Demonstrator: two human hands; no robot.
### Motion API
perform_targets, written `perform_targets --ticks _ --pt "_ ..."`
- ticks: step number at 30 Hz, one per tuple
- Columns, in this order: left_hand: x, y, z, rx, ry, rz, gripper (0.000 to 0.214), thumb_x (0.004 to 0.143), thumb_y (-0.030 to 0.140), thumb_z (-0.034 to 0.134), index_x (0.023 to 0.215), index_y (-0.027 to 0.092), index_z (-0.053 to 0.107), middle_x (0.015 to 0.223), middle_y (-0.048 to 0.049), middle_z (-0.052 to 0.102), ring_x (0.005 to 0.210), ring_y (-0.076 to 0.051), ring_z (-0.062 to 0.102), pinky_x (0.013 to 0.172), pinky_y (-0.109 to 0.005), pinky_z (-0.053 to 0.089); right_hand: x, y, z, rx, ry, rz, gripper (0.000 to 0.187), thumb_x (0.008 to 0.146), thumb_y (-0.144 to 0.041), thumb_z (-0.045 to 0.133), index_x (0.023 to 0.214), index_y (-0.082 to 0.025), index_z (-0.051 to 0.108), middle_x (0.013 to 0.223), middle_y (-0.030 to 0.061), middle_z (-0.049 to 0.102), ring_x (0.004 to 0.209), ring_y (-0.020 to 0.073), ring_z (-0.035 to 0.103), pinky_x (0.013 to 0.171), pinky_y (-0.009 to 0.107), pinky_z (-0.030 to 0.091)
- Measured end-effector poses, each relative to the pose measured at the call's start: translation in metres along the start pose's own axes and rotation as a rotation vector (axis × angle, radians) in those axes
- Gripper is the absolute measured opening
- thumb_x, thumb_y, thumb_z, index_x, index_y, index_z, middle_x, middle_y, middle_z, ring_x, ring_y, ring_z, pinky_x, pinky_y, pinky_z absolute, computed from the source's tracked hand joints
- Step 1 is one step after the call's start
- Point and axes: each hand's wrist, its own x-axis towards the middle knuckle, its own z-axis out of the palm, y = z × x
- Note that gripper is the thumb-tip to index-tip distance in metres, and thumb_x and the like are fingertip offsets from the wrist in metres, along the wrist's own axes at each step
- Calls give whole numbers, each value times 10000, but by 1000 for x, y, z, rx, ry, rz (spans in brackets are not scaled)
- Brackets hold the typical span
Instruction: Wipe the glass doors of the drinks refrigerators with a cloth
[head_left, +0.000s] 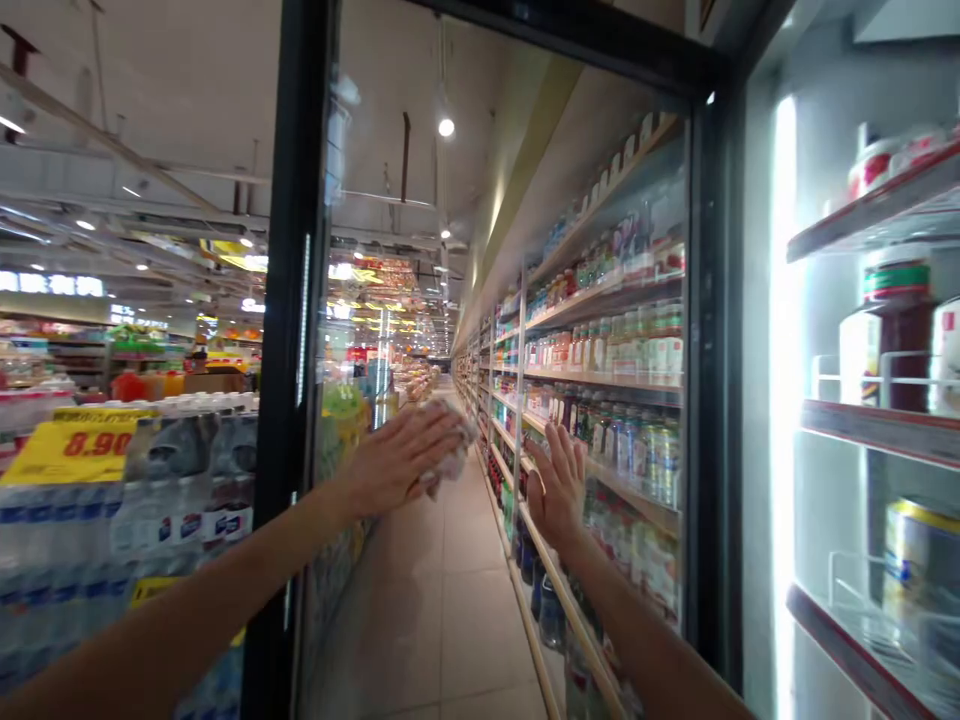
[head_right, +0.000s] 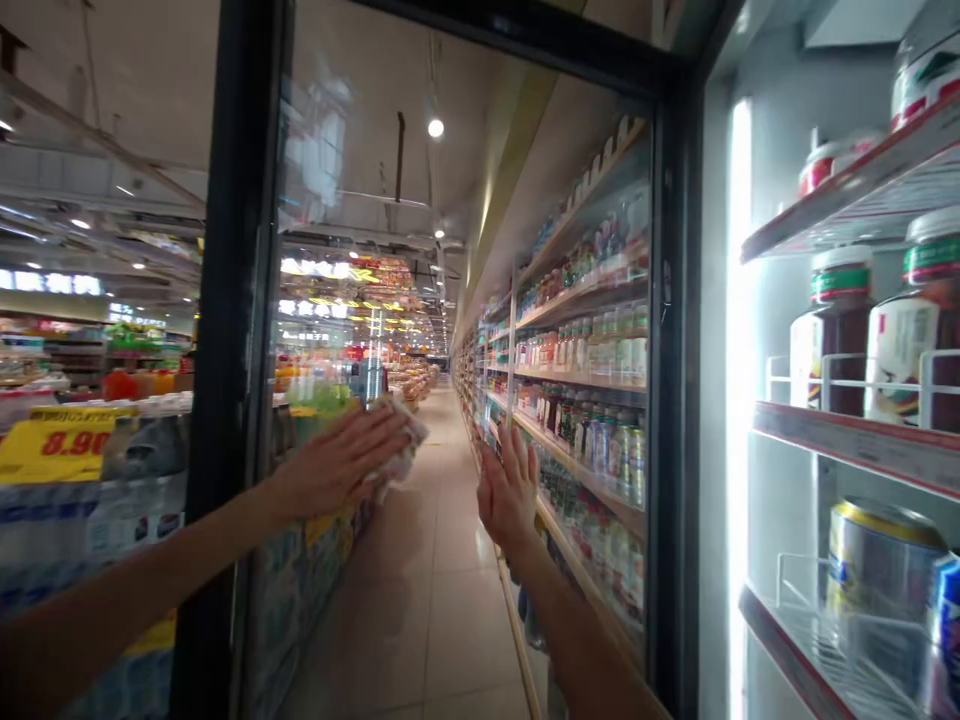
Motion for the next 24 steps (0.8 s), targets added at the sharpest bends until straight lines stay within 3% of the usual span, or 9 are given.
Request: perform_targets --ticks 4,5,9,10,13,15,18,20,24 --pt "7 -5 -2 89 131 -480 635 902 330 387 1462 132 164 1535 -135 170 1430 -268 42 1152 -483 166 0 0 0 -4 15 0 470 863 -145 420 1324 -227 456 1493 79 345 1404 239 257 1138 495 210" --pt "9 -4 -1 78 114 -443 634 899 324 392 1461 132 170 1536 -133 167 1430 -269 43 1153 -479 168 0 0 -1 -7 11 2 472 864 -148 417 1328 -228 452 1490 82 350 1404 238 256 1136 496 213" --pt "17 -1 3 -38 -57 16 591 895 364 416 1445 228 248 1506 -47 294 1422 -206 159 1165 -389 168 0 0 -1 -10 -2 5 494 860 -144 409 1344 -239 434 1490 81 350 1405 237 254 1135 496 214" --pt "19 -3 2 -31 -37 -28 589 897 370 411 1444 220 253 1507 -53 291 1421 -212 164 1162 -396 172 0 0 -1 -8 -3 4 496 859 -143 409 1345 -239 432 1491 80 348 1405 237 254 1135 496 215" --pt "25 -14 0 64 153 -465 621 900 351 389 1450 124 211 1534 -138 178 1431 -282 70 1145 -485 179 0 0 -1 -8 3 -1 480 865 -148 406 1337 -226 438 1485 91 356 1405 241 253 1130 501 223" --pt "22 -13 0 80 199 -516 641 894 332 393 1454 101 182 1541 -159 127 1430 -297 15 1142 -503 174 1 0 -1 -13 2 -2 467 869 -153 402 1330 -218 444 1477 99 367 1407 244 248 1127 506 226" --pt "11 2 3 -6 34 -43 620 887 344 408 1453 181 217 1535 -85 204 1434 -235 77 1159 -415 173 0 1 0 -17 4 0 472 868 -152 404 1332 -226 446 1474 96 373 1404 242 255 1126 506 229" --pt "8 10 5 -35 -40 108 583 893 368 402 1439 221 263 1516 -49 271 1428 -203 131 1159 -381 170 -1 2 -1 -7 7 -1 475 865 -150 411 1332 -231 450 1477 91 370 1403 241 259 1127 502 231" --pt "30 8 10 22 106 -343 595 896 363 402 1428 128 274 1517 -135 243 1433 -256 77 1150 -453 170 6 -7 -6 65 45 30 489 870 -136 414 1344 -252 433 1485 74 356 1401 239 263 1128 518 215"
